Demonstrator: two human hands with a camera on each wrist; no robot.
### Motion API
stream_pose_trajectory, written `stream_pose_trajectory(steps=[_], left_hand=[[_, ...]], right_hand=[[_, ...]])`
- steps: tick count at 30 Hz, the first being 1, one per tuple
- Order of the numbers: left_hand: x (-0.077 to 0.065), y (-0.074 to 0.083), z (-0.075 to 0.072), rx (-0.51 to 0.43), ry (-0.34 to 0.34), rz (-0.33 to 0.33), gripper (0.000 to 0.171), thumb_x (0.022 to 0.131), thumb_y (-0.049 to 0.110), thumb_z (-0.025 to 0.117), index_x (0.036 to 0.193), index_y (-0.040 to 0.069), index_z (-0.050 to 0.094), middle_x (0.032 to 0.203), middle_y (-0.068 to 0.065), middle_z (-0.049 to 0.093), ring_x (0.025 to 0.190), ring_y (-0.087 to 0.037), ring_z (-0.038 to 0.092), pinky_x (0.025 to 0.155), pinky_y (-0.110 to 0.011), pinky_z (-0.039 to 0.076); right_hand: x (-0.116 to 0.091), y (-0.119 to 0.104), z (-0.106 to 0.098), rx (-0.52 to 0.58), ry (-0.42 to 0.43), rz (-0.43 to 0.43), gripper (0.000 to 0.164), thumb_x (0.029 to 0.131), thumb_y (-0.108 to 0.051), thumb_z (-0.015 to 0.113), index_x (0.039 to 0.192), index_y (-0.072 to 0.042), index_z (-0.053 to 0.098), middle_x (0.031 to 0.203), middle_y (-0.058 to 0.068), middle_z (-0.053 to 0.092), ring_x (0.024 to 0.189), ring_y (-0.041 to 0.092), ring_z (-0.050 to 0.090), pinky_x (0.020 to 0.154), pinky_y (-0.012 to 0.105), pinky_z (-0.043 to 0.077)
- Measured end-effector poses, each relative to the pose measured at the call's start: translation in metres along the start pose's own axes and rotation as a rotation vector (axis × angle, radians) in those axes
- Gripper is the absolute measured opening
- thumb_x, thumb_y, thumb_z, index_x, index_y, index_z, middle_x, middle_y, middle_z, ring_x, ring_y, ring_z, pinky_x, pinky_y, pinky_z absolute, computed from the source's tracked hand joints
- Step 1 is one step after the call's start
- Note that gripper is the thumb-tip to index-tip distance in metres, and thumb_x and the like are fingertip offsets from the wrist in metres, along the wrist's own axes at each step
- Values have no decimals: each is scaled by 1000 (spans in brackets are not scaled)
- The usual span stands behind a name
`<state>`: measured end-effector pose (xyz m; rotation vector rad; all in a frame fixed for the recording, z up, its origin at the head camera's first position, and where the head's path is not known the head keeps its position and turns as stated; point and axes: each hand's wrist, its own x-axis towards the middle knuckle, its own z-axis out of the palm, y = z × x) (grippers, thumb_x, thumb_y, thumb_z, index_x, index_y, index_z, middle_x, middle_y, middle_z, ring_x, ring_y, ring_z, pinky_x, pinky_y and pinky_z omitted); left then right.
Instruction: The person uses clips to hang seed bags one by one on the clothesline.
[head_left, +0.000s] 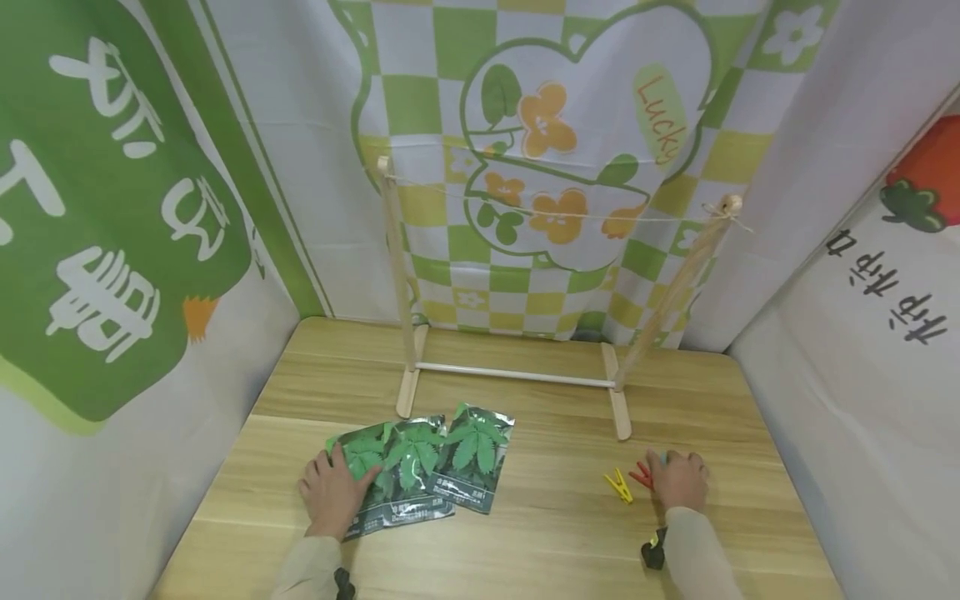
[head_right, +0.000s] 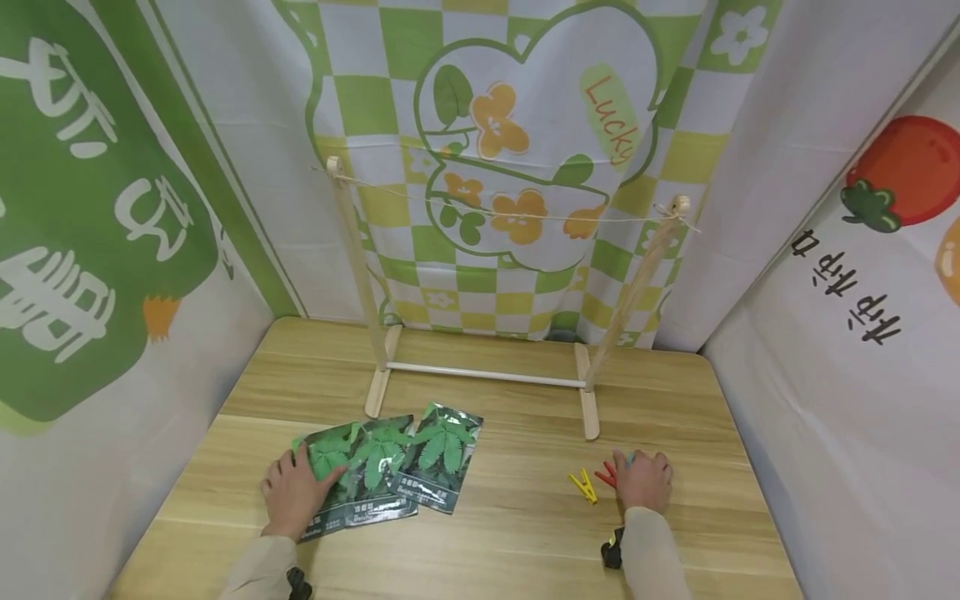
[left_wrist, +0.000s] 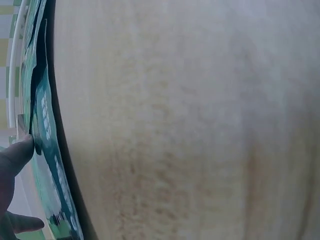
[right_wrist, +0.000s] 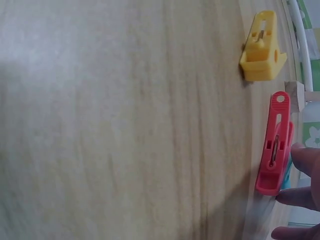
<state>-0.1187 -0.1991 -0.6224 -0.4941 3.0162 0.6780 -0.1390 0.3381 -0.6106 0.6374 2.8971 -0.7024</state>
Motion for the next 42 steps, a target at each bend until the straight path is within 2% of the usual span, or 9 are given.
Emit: stream_pose_trajectory(steps=[5,10,14,18,22,25,28,36,42], left_hand=[[2,1,-2,-7,-12,-13,92,85,48,69,145,-9,29,141,-39,33,130,-57,29,106,-68,25],[3,1,-5,-48,-50,-32,87,86,39,70,144,-10,29,141,-41,30,131,-59,26,107,-69,24],[3,3,-6,-68,-56,-59,84,89,38,66,143,-12,27,135,-44,30,128,-60,28,103,-68,28],[4,7,-6,-55,-23,-88,87,90,46,64,142,-13,27,129,-47,34,122,-60,34,97,-67,33],[5,10,-3,-17,24,-96,92,86,52,66,141,-12,29,120,-45,42,112,-59,42,89,-63,39],[7,11,-1,-9,55,-97,93,83,51,71,139,-12,32,116,-44,45,108,-57,45,86,-62,41],[8,11,-2,-21,67,-102,92,80,47,75,137,-12,33,114,-43,44,106,-56,44,86,-61,40],[11,10,-7,-130,95,-145,87,79,31,79,138,-13,33,119,-44,42,108,-56,42,89,-62,37],[12,7,-13,-249,119,-193,75,84,18,74,140,-10,33,121,-41,41,108,-55,43,91,-62,39]], right_hand=[[-1,0,1,-4,38,-12,60,100,-40,46,133,11,49,137,43,36,127,57,31,104,68,34],[0,1,-2,5,60,-41,53,98,-31,50,125,14,55,121,40,48,115,52,43,95,62,39],[1,0,-6,15,69,-61,45,95,-25,52,115,15,59,109,37,54,105,48,50,88,59,44],[2,-2,-7,19,48,-65,46,94,-24,52,116,16,58,105,34,54,99,45,52,86,58,45],[3,-3,-6,32,25,-56,53,93,-25,54,124,18,53,113,39,52,104,48,51,90,60,45],[4,-3,-4,38,26,-51,56,92,-27,58,126,17,52,119,41,51,109,50,51,93,61,45],[5,-2,-2,39,41,-50,55,91,-27,60,125,17,53,116,39,53,106,48,52,90,60,46],[6,0,2,26,74,-43,53,90,-26,65,122,14,56,110,35,57,100,45,55,84,57,48],[7,-2,1,21,85,-46,51,90,-26,66,121,13,58,108,34,58,98,44,56,81,56,49]])
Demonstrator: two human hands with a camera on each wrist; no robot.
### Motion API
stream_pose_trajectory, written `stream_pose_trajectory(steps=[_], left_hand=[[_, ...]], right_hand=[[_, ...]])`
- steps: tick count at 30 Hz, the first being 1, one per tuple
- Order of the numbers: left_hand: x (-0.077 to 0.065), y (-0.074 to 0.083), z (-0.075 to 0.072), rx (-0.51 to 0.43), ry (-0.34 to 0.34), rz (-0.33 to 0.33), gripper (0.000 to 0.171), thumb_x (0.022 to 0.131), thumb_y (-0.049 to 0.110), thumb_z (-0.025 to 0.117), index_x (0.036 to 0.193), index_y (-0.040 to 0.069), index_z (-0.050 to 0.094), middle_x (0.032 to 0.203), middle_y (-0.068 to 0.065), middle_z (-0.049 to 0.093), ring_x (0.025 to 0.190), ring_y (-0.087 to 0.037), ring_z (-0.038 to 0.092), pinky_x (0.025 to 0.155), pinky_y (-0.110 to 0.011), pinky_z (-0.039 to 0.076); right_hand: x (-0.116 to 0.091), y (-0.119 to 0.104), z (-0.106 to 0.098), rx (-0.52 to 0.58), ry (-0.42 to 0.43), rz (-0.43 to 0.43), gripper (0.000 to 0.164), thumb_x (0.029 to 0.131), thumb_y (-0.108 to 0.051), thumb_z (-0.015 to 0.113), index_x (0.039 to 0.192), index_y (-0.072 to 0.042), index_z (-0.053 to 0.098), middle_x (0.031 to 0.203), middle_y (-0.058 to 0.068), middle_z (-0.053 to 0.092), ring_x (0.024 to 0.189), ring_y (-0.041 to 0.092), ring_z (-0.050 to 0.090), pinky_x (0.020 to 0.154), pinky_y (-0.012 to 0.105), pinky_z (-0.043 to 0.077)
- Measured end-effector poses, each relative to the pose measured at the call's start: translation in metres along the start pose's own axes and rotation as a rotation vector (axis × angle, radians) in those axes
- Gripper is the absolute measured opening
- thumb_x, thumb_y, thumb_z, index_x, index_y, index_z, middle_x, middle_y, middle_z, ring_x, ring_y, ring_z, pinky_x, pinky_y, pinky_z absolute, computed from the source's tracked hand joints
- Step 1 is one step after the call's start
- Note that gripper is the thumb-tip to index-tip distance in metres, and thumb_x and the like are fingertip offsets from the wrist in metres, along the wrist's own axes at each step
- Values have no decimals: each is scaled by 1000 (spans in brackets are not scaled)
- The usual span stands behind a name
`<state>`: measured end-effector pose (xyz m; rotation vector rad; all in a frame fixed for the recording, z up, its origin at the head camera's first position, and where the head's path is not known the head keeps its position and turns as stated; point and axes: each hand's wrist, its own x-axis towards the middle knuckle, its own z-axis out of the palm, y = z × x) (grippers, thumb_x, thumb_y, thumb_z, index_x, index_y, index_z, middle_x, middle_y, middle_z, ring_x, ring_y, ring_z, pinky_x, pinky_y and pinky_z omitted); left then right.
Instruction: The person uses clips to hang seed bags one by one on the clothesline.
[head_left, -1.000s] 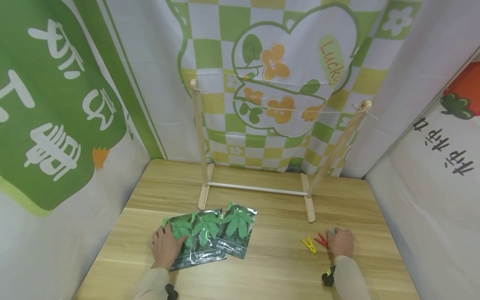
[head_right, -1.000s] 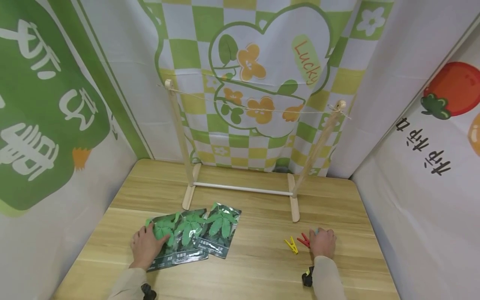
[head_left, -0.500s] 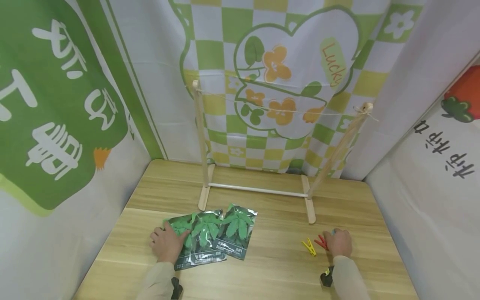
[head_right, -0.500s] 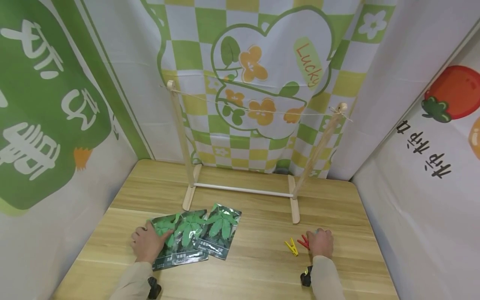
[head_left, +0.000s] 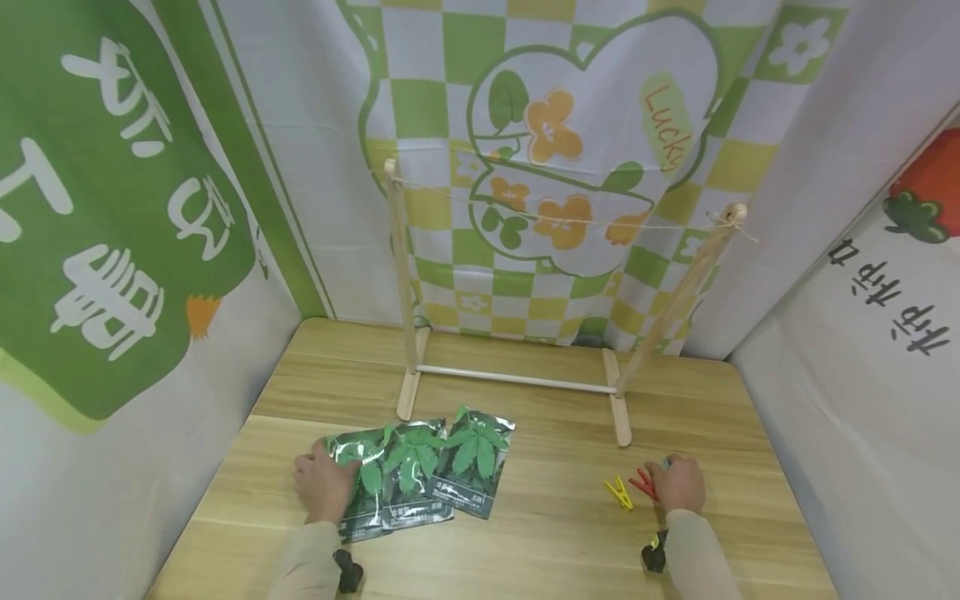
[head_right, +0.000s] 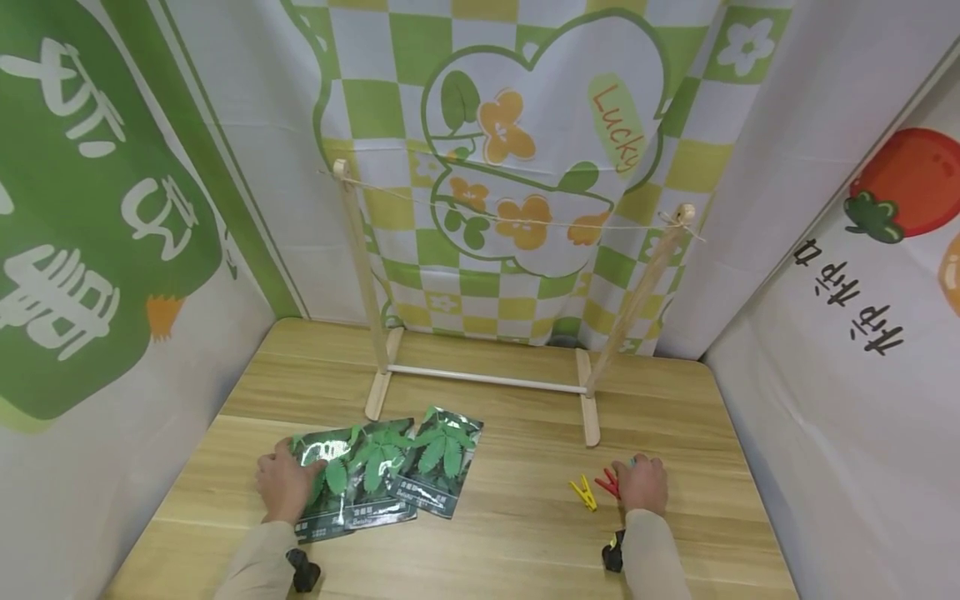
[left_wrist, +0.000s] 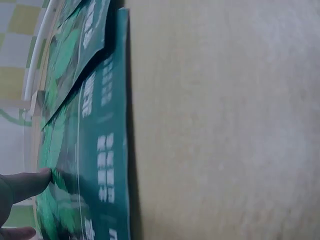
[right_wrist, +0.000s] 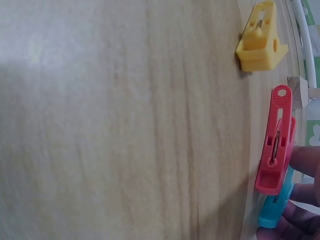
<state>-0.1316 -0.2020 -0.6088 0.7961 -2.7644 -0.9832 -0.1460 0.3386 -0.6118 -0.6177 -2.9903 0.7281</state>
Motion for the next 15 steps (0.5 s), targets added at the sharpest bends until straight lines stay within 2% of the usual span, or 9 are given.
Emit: stream_pose_trajectory(steps=[5,7,12,15], left_hand=[[4,-5,-7,-94,-26,-32,72,88,13,70,144,-8,31,126,-40,40,108,-56,48,87,-61,46],[7,-8,-10,-113,-44,-45,72,87,11,70,144,-8,30,130,-41,40,111,-57,48,89,-62,47],[17,-20,-13,-236,-132,-125,72,89,8,66,146,-9,26,142,-39,38,129,-55,39,105,-62,37],[19,-26,-17,-334,-184,-185,66,93,11,62,146,-8,28,144,-37,37,132,-53,36,109,-61,33]], right_hand=[[0,0,-1,1,-15,0,50,90,-26,65,121,12,58,109,35,58,97,45,58,80,56,49],[0,-1,-3,5,-23,-4,48,89,-26,64,118,12,59,105,33,60,91,41,59,74,52,51],[0,0,-6,26,-48,-5,47,90,-26,63,118,12,60,102,30,62,84,36,59,69,48,51],[0,2,-8,56,-83,-7,49,90,-27,62,121,12,58,112,33,63,90,39,61,76,52,52]])
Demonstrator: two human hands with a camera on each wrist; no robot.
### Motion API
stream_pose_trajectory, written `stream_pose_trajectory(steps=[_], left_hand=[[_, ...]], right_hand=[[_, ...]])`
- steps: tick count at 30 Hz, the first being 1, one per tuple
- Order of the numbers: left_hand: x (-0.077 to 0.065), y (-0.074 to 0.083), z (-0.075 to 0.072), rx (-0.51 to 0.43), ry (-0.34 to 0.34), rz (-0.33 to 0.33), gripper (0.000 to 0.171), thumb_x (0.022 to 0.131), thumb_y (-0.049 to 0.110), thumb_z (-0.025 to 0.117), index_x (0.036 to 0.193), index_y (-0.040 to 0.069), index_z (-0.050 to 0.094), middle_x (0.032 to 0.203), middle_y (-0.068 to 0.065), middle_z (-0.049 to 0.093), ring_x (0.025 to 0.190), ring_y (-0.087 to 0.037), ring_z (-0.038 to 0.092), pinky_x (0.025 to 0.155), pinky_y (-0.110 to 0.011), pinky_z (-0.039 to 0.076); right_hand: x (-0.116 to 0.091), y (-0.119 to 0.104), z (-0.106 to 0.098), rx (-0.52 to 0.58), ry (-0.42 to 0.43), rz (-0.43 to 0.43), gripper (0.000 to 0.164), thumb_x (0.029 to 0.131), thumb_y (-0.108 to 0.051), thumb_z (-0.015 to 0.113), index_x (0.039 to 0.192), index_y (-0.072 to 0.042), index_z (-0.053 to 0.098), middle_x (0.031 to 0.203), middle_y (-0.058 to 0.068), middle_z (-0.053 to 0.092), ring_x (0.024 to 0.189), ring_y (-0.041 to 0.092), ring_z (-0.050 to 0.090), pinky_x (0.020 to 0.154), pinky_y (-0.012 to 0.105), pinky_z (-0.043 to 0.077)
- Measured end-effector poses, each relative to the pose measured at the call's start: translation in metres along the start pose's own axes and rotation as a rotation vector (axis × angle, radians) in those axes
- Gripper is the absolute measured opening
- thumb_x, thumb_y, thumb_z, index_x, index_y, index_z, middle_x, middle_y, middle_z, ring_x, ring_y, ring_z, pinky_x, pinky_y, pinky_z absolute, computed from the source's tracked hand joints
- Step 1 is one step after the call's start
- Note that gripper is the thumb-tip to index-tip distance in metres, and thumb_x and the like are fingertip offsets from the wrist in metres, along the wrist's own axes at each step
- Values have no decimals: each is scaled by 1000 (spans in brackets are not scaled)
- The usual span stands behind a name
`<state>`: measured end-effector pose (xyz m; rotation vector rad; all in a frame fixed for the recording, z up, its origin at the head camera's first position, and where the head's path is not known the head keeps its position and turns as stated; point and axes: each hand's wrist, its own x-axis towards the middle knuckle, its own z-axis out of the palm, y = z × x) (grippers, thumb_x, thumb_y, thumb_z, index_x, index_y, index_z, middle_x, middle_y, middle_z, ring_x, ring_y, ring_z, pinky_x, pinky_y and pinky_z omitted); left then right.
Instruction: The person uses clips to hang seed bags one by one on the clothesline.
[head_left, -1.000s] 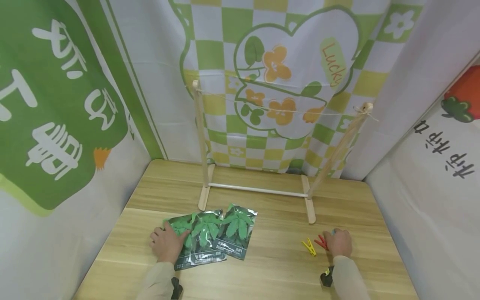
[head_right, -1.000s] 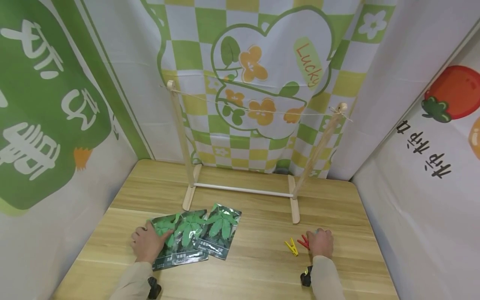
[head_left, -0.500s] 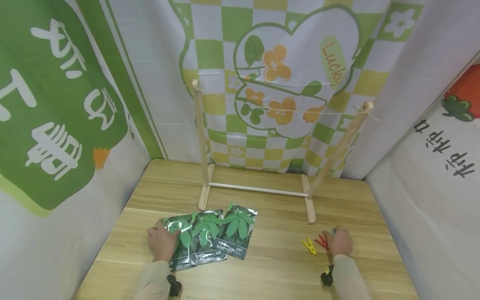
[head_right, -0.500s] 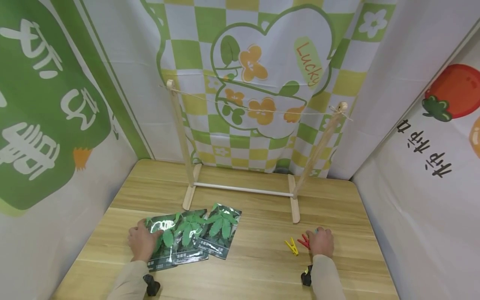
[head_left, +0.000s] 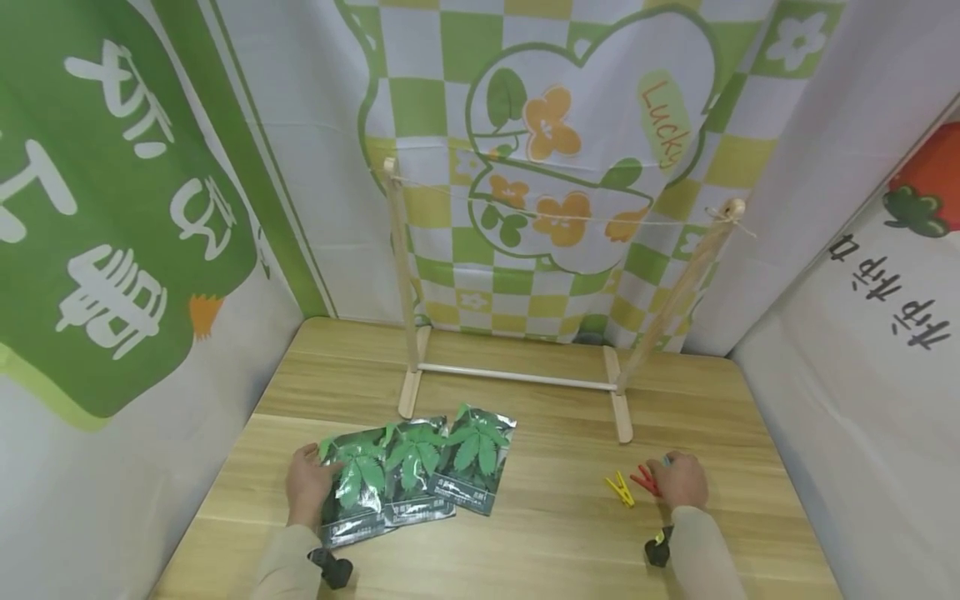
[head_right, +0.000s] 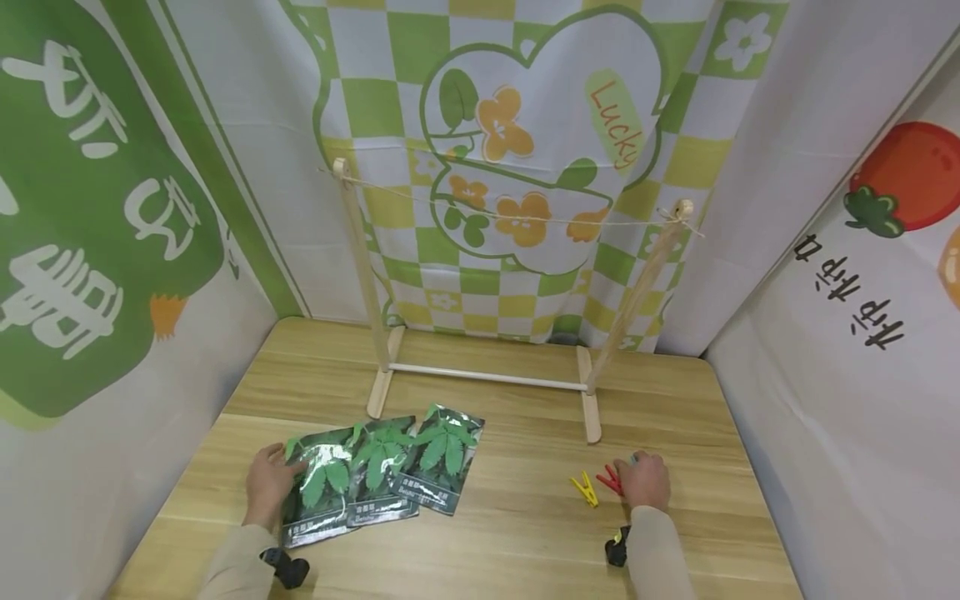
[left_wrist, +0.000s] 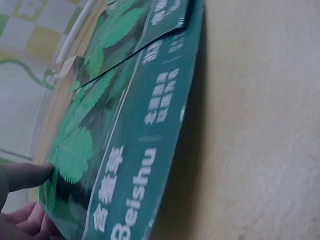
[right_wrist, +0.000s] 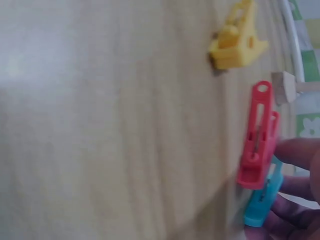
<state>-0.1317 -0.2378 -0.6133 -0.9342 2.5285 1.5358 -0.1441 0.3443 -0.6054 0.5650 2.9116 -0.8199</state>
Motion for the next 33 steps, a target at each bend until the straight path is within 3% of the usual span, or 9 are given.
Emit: stream_pose_trajectory(steps=[3,7,23,26,30,33], left_hand=[[0,-3,-5,-71,-47,-53,57,96,15,57,144,-8,34,143,-34,39,132,-50,38,110,-59,34],[0,-5,-12,-88,-82,-82,54,98,21,55,141,-9,38,142,-33,41,133,-48,38,112,-56,34],[3,1,-27,-116,-99,-103,53,96,27,56,133,-10,47,138,-32,45,127,-42,45,109,-53,38],[4,2,-32,-113,-94,-90,53,95,27,58,132,-10,49,137,-32,47,120,-39,50,101,-49,45],[5,5,-38,-101,-68,-71,49,94,26,62,127,-9,54,128,-29,55,101,-27,58,81,-32,51],[6,8,-41,-104,-50,-55,48,93,25,62,126,-10,54,127,-31,55,100,-26,58,82,-32,51]], right_hand=[[1,4,-3,28,-56,4,51,92,-29,61,123,11,57,120,33,61,99,42,62,83,55,51],[2,6,-7,54,-107,13,53,93,-30,61,125,12,55,126,34,58,108,47,59,88,57,50],[5,-9,-19,142,-108,-1,50,94,-25,61,124,13,55,126,35,57,113,49,56,90,55,50],[6,-9,-21,150,-101,-5,49,94,-26,61,124,13,56,126,35,56,113,49,56,91,55,49],[7,-11,-26,167,-104,-4,51,94,-28,60,124,13,54,125,35,57,112,49,56,90,55,49],[9,-13,-31,182,-112,4,54,95,-30,59,127,13,52,127,36,55,114,49,55,92,56,48]])
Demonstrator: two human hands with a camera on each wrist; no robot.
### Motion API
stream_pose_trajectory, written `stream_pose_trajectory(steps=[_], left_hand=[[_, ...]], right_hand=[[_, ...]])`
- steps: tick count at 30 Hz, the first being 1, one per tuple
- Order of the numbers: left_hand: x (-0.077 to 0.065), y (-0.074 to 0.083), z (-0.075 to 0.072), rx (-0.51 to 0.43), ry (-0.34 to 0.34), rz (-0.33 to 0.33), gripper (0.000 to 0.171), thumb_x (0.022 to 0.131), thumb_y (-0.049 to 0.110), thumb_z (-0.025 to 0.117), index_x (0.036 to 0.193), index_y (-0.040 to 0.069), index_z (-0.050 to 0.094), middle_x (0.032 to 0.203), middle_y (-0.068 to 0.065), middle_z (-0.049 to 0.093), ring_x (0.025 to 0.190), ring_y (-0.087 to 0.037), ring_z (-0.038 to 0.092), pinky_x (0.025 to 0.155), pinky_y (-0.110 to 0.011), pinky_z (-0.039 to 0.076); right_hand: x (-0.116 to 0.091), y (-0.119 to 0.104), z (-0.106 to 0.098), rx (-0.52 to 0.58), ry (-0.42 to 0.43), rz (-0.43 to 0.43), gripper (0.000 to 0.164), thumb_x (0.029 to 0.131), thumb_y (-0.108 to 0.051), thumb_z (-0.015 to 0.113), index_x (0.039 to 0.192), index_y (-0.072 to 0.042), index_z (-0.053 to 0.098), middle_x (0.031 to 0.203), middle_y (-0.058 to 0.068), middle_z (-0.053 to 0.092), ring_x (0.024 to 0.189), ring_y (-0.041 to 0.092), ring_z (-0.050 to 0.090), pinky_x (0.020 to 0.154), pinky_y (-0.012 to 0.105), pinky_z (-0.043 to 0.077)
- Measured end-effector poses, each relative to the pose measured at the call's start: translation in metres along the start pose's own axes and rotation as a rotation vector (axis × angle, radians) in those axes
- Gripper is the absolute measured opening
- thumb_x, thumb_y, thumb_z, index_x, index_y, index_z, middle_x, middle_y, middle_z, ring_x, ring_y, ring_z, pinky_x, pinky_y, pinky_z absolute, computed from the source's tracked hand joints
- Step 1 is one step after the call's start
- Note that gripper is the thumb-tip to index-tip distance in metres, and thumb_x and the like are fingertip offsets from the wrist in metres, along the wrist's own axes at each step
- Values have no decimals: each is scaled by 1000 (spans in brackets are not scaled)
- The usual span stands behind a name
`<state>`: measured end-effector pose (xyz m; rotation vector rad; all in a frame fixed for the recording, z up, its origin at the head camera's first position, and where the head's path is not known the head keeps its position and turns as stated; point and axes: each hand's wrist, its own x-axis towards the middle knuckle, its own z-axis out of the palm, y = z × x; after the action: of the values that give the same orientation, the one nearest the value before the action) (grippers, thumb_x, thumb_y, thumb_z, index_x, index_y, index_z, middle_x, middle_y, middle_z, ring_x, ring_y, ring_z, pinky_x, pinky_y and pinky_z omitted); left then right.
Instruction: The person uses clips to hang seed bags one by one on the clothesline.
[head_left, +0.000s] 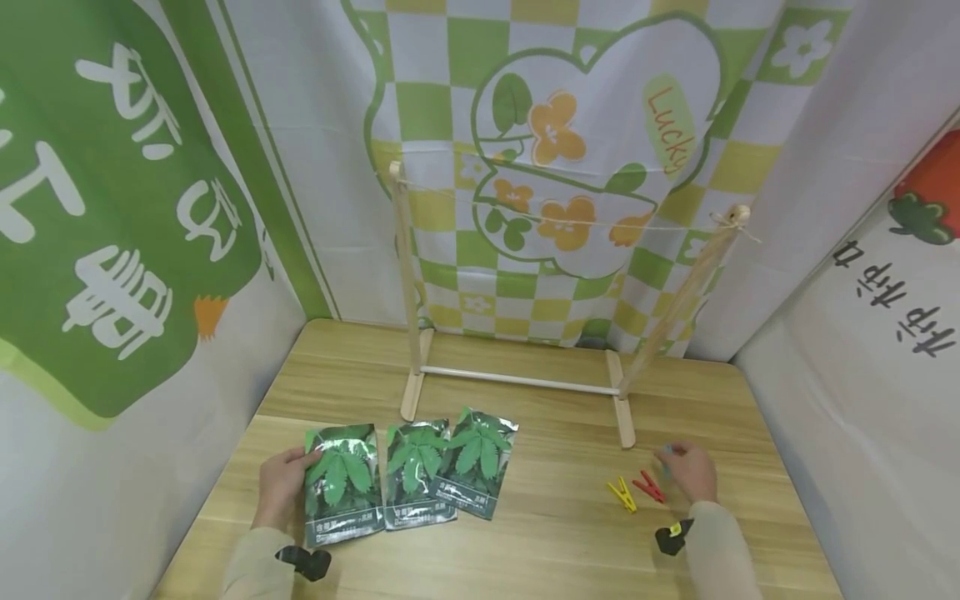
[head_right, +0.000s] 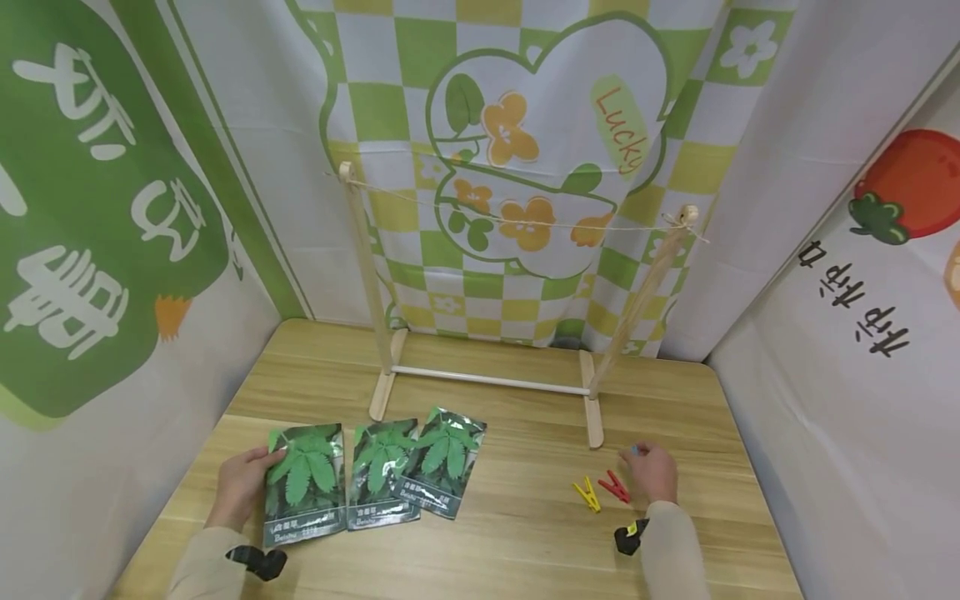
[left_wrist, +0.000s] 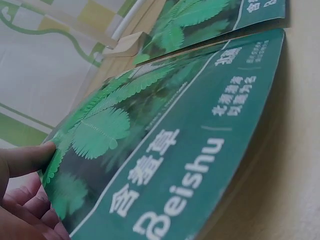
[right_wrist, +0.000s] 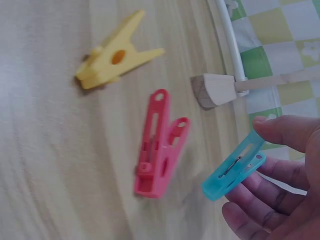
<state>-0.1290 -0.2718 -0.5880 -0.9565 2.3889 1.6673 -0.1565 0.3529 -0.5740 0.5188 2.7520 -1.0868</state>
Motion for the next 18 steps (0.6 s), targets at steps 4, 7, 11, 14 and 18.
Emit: stream_pose_trajectory(steps=[4,7,11,14,18], left_hand=[[2,2,-3,-32,27,15,51,94,22,62,129,-13,51,132,-34,50,112,-35,54,94,-41,48],[5,3,-4,-34,56,6,50,94,21,61,130,-12,50,133,-33,51,114,-36,53,88,-34,48],[6,5,-7,-34,71,-16,50,94,21,60,131,-10,50,132,-31,52,111,-33,54,75,-22,45],[6,5,-9,-46,81,-14,48,94,20,61,130,-10,51,129,-28,54,102,-25,56,71,-19,45],[5,6,-10,-59,93,-3,44,95,20,61,129,-7,53,122,-21,59,87,-11,56,67,-18,48]], right_hand=[[1,-4,-6,19,5,-9,56,95,-30,57,129,14,50,127,36,55,113,49,55,93,56,48],[3,-6,-9,46,13,-20,55,95,-29,57,130,13,50,126,35,56,111,47,57,91,53,50],[5,-8,-13,63,21,-17,54,96,-30,57,131,11,51,125,33,57,109,44,59,87,47,53],[7,-10,-15,67,24,-2,55,97,-32,57,132,10,50,125,32,57,109,42,59,85,44,53],[8,-14,-17,92,32,17,56,96,-34,60,131,8,51,123,29,57,108,38,58,81,38,51]])
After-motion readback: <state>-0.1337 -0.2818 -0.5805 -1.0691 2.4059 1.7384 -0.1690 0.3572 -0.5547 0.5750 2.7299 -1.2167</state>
